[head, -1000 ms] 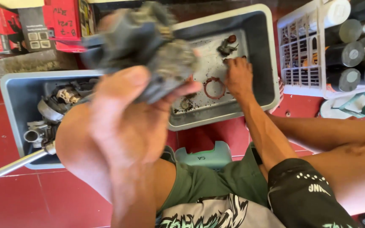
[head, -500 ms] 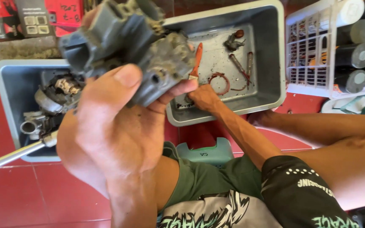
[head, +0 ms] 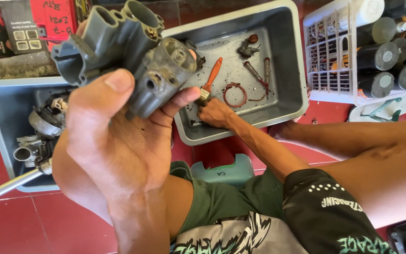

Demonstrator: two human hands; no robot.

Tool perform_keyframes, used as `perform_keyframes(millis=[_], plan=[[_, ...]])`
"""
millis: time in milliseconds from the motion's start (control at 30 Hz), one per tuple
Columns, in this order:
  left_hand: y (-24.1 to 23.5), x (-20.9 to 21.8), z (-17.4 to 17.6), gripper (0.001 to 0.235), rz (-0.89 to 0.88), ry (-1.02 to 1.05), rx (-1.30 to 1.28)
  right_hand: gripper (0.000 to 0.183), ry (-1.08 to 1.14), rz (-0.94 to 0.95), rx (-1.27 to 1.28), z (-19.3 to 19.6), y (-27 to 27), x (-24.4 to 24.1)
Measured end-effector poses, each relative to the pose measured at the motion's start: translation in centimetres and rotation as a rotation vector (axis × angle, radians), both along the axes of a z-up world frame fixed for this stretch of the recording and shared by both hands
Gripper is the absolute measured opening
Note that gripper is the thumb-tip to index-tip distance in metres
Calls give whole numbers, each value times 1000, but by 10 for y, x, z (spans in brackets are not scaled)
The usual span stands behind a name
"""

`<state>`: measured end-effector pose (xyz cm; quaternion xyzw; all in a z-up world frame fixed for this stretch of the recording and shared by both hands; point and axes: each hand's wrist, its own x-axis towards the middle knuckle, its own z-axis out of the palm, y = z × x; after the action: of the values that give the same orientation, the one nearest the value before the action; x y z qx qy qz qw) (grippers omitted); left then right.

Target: Cleaning and disassembling a motorcycle carburetor using a brush and a screwdriver.

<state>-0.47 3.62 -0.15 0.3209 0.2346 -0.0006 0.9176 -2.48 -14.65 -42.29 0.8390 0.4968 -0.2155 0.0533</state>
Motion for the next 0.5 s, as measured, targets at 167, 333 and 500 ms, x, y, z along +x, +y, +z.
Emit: perform_keyframes(millis=[167, 333, 500], plan=[[-4, 4, 5, 21, 64, 115, 29, 13, 530, -635, 152, 43, 0, 30], [-11, 9, 21, 21, 210, 258, 124, 19, 589, -1123, 304, 84, -81, 84], [-14, 13, 20, 23, 181, 220, 132, 21, 221, -1053, 201, 31, -130, 73]])
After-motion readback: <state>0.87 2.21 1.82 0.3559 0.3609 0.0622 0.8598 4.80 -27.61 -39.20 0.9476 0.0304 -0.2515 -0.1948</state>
